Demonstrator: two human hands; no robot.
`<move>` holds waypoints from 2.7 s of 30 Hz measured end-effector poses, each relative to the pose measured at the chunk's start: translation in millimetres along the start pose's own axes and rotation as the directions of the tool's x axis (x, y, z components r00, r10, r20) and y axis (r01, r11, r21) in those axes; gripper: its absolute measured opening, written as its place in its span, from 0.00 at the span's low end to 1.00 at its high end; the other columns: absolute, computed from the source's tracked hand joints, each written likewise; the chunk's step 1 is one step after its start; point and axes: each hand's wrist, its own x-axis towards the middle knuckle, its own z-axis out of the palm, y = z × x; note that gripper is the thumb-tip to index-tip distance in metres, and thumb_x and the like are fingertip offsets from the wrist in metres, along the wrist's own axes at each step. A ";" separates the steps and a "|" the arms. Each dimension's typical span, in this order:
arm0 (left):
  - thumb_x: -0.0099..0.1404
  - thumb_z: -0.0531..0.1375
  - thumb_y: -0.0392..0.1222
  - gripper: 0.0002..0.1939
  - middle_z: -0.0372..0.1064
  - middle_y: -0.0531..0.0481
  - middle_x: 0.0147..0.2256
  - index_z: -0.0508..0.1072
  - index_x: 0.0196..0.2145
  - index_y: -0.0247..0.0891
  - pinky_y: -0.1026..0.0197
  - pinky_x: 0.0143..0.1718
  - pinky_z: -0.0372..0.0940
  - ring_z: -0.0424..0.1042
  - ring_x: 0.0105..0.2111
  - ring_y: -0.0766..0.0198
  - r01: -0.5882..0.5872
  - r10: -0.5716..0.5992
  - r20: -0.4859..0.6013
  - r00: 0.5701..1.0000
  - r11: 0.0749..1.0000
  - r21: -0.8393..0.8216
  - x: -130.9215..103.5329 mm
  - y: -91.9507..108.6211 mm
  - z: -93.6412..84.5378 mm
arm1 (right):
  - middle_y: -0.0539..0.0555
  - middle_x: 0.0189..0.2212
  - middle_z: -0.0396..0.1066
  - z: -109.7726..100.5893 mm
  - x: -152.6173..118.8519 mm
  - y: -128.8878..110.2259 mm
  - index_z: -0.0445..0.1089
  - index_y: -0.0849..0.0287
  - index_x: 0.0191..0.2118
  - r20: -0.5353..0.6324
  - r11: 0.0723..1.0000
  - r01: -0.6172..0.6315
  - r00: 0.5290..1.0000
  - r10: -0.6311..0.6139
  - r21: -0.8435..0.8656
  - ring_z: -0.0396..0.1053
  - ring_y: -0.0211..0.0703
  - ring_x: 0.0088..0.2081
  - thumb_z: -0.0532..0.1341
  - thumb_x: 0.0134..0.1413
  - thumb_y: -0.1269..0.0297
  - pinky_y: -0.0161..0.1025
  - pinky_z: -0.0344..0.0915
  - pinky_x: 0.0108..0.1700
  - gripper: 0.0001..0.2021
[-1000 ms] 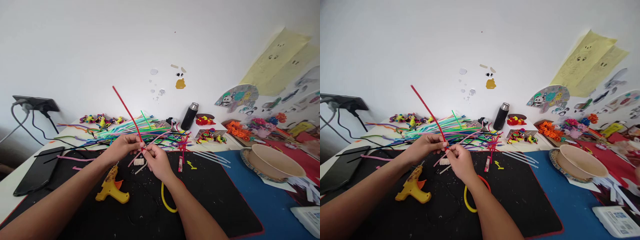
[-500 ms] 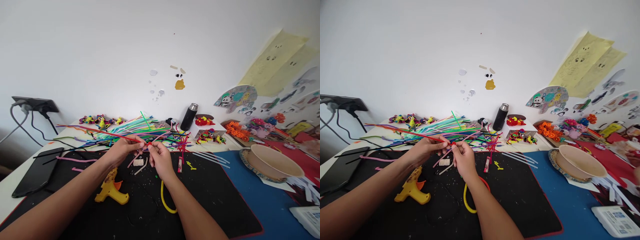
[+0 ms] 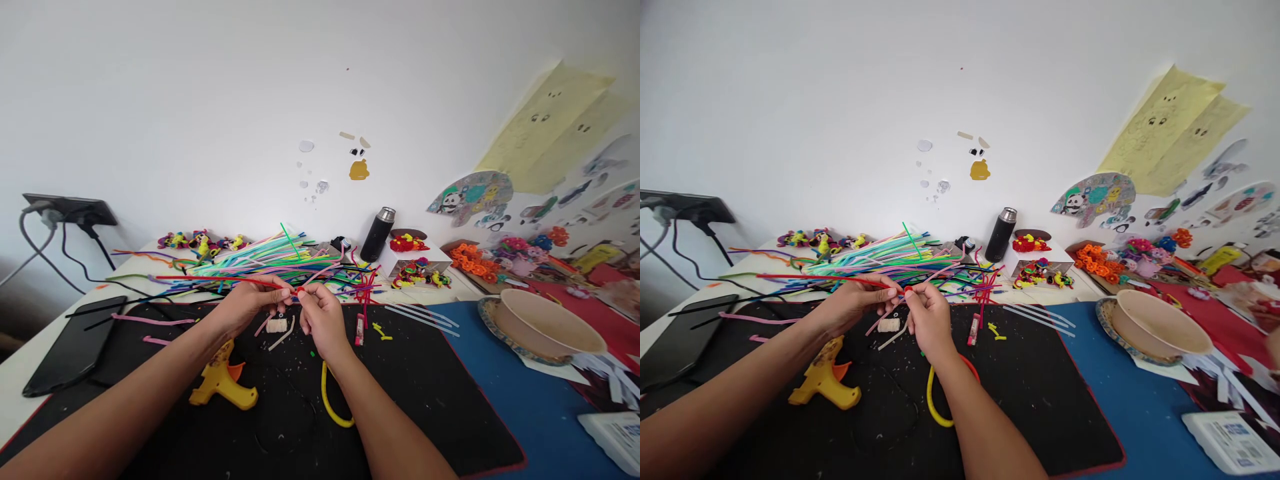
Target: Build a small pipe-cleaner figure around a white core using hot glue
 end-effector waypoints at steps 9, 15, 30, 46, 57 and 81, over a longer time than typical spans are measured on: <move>0.51 0.75 0.55 0.18 0.73 0.51 0.23 0.81 0.28 0.36 0.64 0.27 0.61 0.66 0.24 0.66 -0.102 0.104 0.001 0.995 0.967 0.234 0.3 9.7 -7.7 | 0.38 0.13 0.54 -0.2 -5.3 5.5 0.66 0.56 0.31 0.134 0.984 0.022 0.991 0.002 -0.176 0.50 0.30 0.11 0.64 0.58 0.55 0.31 0.44 0.17 0.11; 0.49 0.75 0.57 0.20 0.71 0.53 0.22 0.80 0.26 0.37 0.65 0.25 0.60 0.65 0.22 0.67 -0.079 0.082 -0.006 0.997 0.973 0.218 -1.4 15.3 -4.8 | 0.38 0.14 0.55 1.7 -5.9 10.6 0.65 0.56 0.32 0.122 0.985 0.024 0.993 -0.003 -0.173 0.52 0.30 0.12 0.63 0.60 0.55 0.31 0.45 0.17 0.12; 0.51 0.77 0.49 0.18 0.79 0.46 0.30 0.83 0.34 0.35 0.65 0.27 0.63 0.73 0.28 0.63 0.014 -0.014 0.017 1.000 1.000 -0.025 -1.4 2.2 0.1 | 0.39 0.13 0.60 -0.2 -0.7 3.1 0.66 0.56 0.35 -0.003 1.000 -0.015 1.000 0.015 0.014 0.53 0.31 0.11 0.65 0.57 0.48 0.30 0.48 0.15 0.16; 0.51 0.75 0.54 0.17 0.74 0.50 0.23 0.82 0.27 0.37 0.63 0.28 0.63 0.67 0.24 0.63 -0.142 0.158 -0.013 0.987 0.918 0.371 -3.1 16.8 -7.5 | 0.38 0.13 0.54 -0.8 -3.4 3.8 0.65 0.55 0.31 0.159 0.986 -0.025 0.986 0.052 -0.165 0.49 0.31 0.12 0.65 0.57 0.51 0.30 0.43 0.17 0.14; 0.52 0.74 0.56 0.18 0.71 0.51 0.22 0.80 0.26 0.37 0.65 0.24 0.58 0.64 0.22 0.66 -0.121 0.122 0.019 0.992 0.928 0.353 -3.7 19.4 -5.9 | 0.39 0.15 0.57 0.0 -4.7 9.3 0.68 0.56 0.34 0.177 0.977 0.023 0.984 0.015 -0.214 0.52 0.31 0.13 0.63 0.61 0.51 0.30 0.47 0.18 0.14; 0.49 0.78 0.50 0.20 0.76 0.48 0.27 0.81 0.33 0.34 0.66 0.24 0.61 0.69 0.25 0.67 0.005 -0.007 -0.020 1.000 0.998 -0.070 -2.0 1.3 2.9 | 0.39 0.13 0.59 1.9 -1.2 2.1 0.66 0.57 0.35 -0.012 0.999 -0.019 1.000 0.020 0.028 0.53 0.30 0.12 0.66 0.57 0.48 0.30 0.47 0.16 0.17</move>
